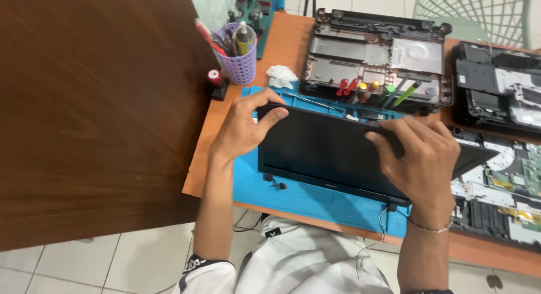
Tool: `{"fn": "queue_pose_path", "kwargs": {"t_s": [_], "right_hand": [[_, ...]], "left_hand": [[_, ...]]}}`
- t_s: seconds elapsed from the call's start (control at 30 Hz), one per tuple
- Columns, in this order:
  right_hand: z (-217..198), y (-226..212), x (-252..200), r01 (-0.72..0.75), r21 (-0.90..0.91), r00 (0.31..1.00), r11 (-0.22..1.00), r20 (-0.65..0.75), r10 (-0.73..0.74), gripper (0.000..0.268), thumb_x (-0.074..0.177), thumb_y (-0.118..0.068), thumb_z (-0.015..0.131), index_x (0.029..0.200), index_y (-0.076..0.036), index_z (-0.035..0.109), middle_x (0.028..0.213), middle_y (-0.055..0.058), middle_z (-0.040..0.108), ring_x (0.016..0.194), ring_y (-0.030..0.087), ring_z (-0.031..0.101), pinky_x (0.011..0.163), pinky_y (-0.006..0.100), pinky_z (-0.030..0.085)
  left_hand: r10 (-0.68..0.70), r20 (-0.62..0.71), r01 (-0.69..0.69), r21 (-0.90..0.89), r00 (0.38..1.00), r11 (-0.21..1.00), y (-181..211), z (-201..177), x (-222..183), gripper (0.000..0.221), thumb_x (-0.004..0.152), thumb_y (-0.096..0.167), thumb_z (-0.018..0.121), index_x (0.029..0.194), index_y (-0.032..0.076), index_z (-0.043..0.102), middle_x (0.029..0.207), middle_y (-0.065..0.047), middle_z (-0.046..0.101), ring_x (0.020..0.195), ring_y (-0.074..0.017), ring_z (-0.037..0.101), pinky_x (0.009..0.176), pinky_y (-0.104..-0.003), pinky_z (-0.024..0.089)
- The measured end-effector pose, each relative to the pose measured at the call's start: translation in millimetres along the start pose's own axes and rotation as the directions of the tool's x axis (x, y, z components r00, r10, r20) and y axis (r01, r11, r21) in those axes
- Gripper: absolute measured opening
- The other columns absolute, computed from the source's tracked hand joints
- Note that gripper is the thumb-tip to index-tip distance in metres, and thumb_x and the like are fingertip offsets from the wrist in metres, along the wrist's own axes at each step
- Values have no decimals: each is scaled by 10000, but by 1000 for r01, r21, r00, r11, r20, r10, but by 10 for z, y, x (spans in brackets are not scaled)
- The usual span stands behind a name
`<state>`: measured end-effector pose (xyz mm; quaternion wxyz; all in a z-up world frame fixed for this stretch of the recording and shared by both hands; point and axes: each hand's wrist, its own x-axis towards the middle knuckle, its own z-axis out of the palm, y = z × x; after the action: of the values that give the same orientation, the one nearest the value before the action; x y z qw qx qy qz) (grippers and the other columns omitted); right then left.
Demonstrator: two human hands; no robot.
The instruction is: The person removes the screen bezel and internal components of a laptop by hand and using a screwdriver at a repair bench.
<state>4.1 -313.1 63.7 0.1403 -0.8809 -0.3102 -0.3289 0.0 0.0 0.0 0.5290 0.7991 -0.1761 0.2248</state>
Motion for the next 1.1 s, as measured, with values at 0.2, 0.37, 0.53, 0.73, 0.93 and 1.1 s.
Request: {"fn": "queue_pose_path", "kwargs": {"t_s": [0.2,0.37,0.53,0.73,0.93,1.1], "right_hand": [[48,24,-14,-3,-26,1000,1000,4,3,195,953,-230,875,941,-112,720,882,9,722,730,200,611,720,299,436],[53,46,-81,-8,-45,1000,999,11,9,214,958,-234,892,946,-100,726,899,32,723,731,201,613,693,299,402],[41,29,-110,4,-67,1000,998,2,-4,236,952,-242,899,942,-90,718,877,41,705,729,206,608,695,299,413],[16,0,-142,-19,-78,999,997,24,21,245,956,-257,908,947,-91,727,825,30,687,673,203,563,686,303,402],[-41,-44,-168,-20,-49,999,999,27,21,227,967,-247,899,957,-99,727,795,18,665,665,185,563,694,294,395],[-98,-142,-104,-1,-55,1000,998,0,1,220,888,-208,896,941,-84,721,795,42,652,633,209,562,664,311,400]], "left_hand": [[-148,-189,64,-389,971,919,-171,301,-164,253,1032,287,684,1054,44,616,840,32,595,779,-27,550,713,-203,439],[-173,-157,90,-430,972,898,-241,342,-242,320,1095,369,598,978,71,588,769,53,506,709,-24,456,646,-214,354],[-136,-170,44,-459,976,888,-242,356,-239,330,1111,377,600,976,76,591,758,56,471,695,-30,418,635,-221,325],[-169,-123,93,-464,978,881,-61,244,-227,413,1092,443,521,1053,60,672,725,55,557,664,-18,484,626,-203,381],[-142,-103,65,-539,984,840,-107,183,-265,440,1094,426,580,1003,17,711,787,27,598,739,-41,519,693,-207,407],[-185,-104,111,-494,977,862,-119,182,-276,400,1088,385,611,989,16,729,746,32,562,688,-37,478,650,-195,370]]}}
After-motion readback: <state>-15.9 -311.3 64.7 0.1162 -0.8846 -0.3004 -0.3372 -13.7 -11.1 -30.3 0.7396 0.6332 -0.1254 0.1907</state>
